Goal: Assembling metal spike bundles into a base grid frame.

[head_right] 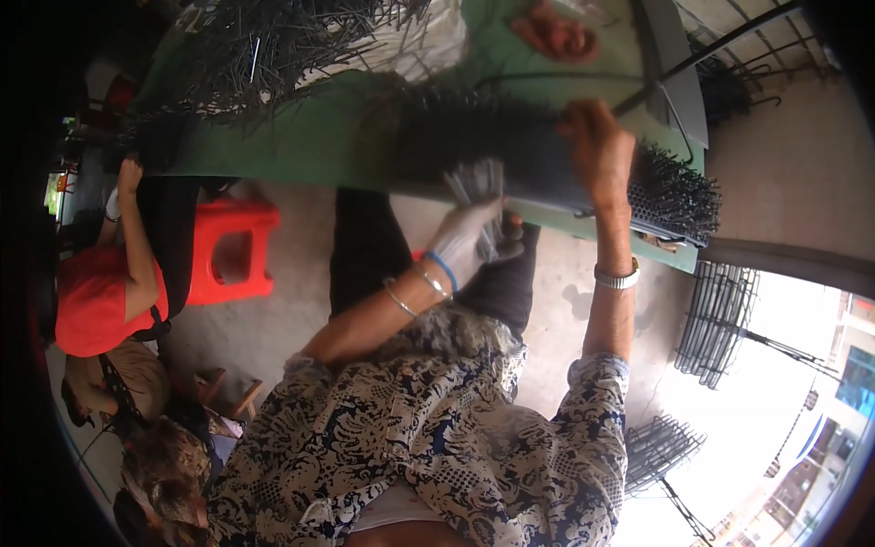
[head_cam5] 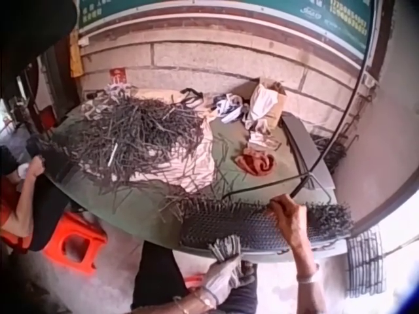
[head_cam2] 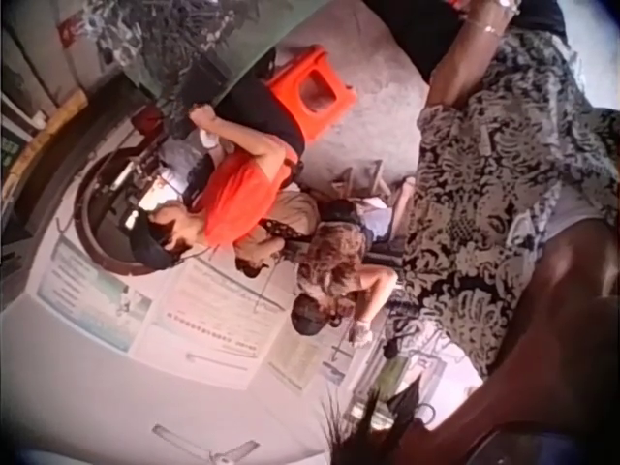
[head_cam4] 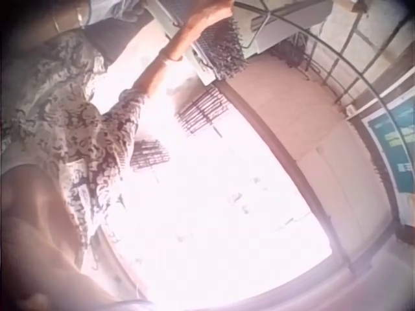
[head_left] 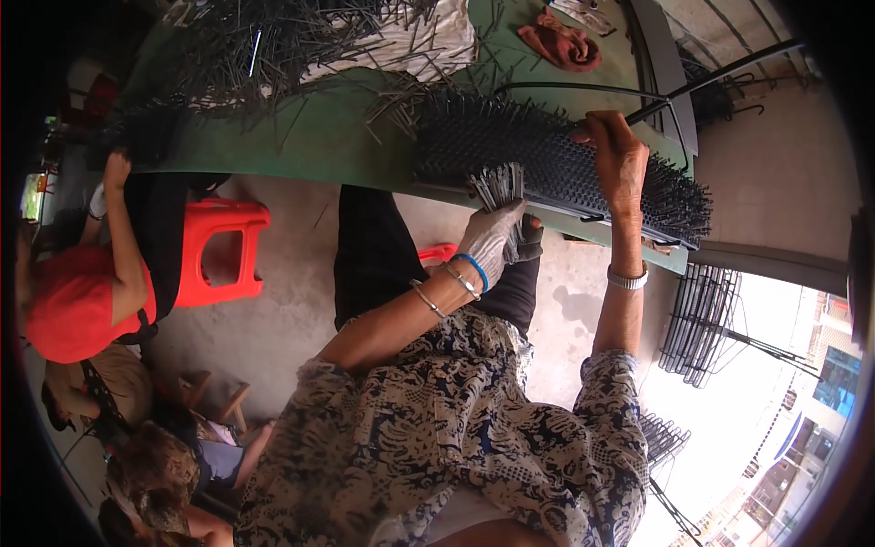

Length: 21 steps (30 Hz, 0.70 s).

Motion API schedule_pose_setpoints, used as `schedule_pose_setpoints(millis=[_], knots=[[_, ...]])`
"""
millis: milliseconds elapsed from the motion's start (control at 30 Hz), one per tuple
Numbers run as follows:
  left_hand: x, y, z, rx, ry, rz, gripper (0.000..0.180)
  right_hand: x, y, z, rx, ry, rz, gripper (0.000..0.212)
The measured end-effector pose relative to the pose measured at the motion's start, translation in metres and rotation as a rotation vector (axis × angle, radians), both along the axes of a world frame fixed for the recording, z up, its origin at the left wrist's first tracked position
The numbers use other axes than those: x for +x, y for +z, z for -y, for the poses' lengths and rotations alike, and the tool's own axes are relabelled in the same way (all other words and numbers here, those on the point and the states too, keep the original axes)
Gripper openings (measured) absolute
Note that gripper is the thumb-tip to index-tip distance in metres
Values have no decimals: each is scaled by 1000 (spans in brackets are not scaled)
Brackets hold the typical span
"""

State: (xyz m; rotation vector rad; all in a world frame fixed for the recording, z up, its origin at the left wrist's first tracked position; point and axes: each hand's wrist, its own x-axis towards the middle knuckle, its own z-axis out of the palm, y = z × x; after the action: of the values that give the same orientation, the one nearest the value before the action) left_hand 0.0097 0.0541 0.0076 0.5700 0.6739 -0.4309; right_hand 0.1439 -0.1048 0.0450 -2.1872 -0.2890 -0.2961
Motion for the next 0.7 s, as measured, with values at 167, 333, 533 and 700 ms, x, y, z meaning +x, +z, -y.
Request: schedule_pose_setpoints(millis=[167, 333, 533, 700], knots=[[-1, -3, -5, 52, -39, 32, 14, -3, 21, 2, -153, 161, -46, 14], [0, -1, -3, 68, -53, -11, 13, 2, 6, 11, -119, 219, 12, 13], [0, -1, -2, 66, -47, -2, 13, 7, 3, 17, 15, 216, -62, 11], [2, 3, -5, 73, -36, -17, 13, 3, -13, 24, 56, 166, -78, 11]])
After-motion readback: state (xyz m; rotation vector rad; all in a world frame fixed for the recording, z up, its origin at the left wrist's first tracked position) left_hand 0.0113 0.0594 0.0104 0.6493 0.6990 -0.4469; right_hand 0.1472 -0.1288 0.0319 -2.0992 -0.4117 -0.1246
